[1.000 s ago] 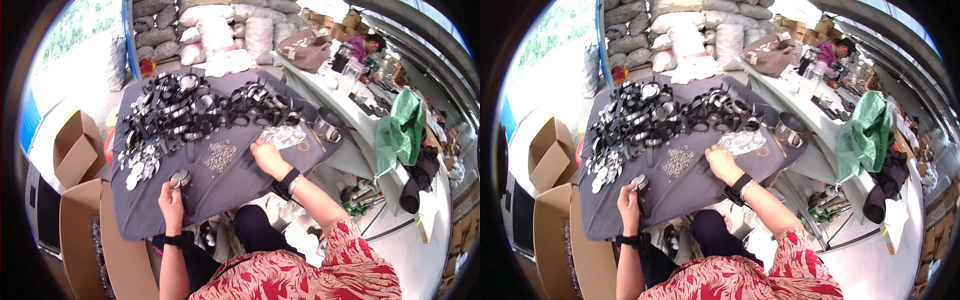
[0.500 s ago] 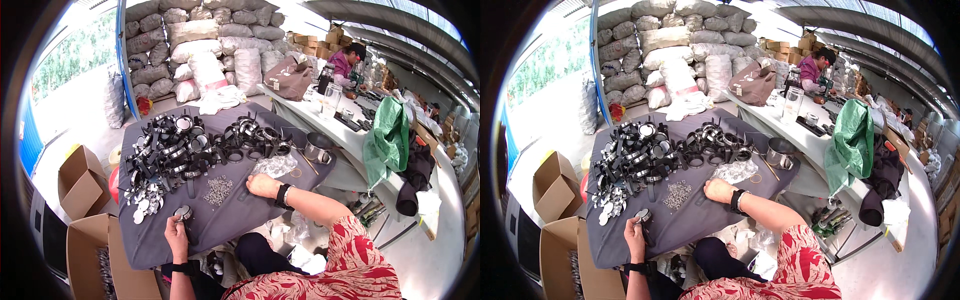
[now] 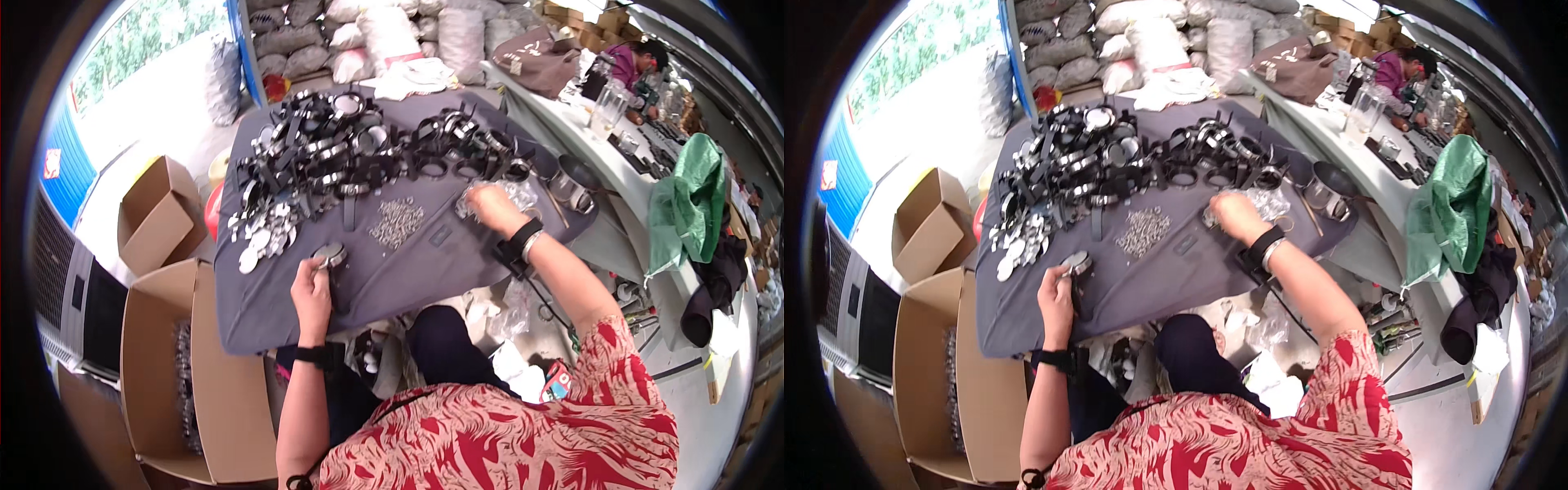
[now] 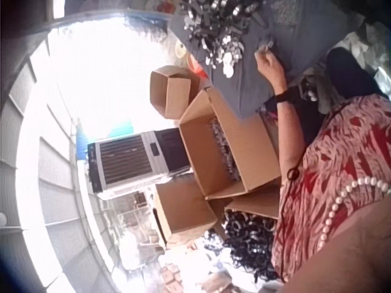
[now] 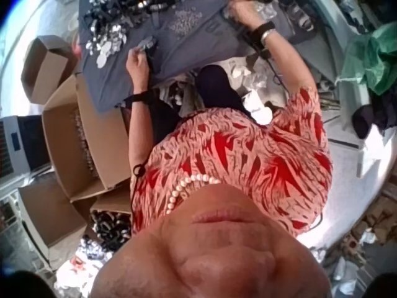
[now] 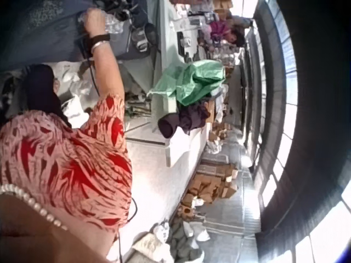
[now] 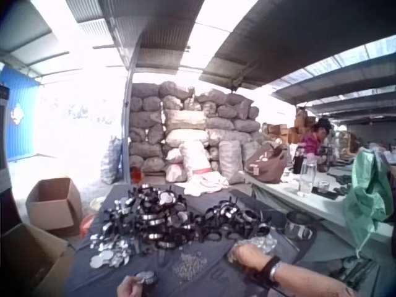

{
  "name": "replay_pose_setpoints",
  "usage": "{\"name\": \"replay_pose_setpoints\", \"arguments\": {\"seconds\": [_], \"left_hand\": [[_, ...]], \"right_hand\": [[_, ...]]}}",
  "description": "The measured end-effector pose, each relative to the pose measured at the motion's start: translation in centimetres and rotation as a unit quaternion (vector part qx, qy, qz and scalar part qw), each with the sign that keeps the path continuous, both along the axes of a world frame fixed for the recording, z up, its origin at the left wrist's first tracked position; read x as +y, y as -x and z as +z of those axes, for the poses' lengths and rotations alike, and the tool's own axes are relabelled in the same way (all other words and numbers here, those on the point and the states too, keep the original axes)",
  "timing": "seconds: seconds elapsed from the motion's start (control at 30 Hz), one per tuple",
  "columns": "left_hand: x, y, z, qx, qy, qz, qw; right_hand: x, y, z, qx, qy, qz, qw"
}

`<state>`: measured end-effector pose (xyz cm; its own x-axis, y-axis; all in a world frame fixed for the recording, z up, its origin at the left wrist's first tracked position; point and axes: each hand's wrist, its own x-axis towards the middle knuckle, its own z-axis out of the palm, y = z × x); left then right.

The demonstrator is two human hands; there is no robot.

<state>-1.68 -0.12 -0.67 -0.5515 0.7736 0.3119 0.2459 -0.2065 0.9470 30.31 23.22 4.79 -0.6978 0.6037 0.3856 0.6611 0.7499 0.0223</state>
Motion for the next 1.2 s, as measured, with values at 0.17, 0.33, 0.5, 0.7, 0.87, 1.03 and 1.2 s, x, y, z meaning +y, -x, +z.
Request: {"name": "replay_pose_setpoints", "arguments": {"seconds": [0.17,0.33,0.5,0.7,0.87,1.03,1.2], "left_hand": [[-0.4,0.1,-0.1,-0.043,-0.003,0.002,0.999],[-1.1,-0.1,0.7,-0.053,0.03,0.002,0.998],[-1.0,0.3,-0.2,-0.028,0.019,-0.009,0.999],[-0.2,0.1,-0.8,-0.019,0.003,-0.001,1.0],[-0.5,0.4,-0.6,0.013,0.02,0.027,0.999],[-0.7,0.0,0.0,0.021,0.023,0.031,0.999],[-0.6,0.0,-0.3,0.04,0.005,0.042,0.998]], "right_hand": [[-0.1,-0.1,-0.3,-0.016,0.049,0.051,0.997],[-1.5,0.9,-1.3,-0.076,0.0,0.073,0.994],[-1.7,2.1,-1.7,-0.22,-0.165,0.106,0.956],[-1.4,1.9,-0.9,-0.28,-0.196,0.142,0.929],[-0.7,2.3,-0.5,-0.275,-0.171,0.16,0.932],[-1.9,3.8,-0.1,-0.021,-0.005,0.103,0.994],[-7.9,11.3,0.4,0.236,0.294,0.102,0.92]]}}
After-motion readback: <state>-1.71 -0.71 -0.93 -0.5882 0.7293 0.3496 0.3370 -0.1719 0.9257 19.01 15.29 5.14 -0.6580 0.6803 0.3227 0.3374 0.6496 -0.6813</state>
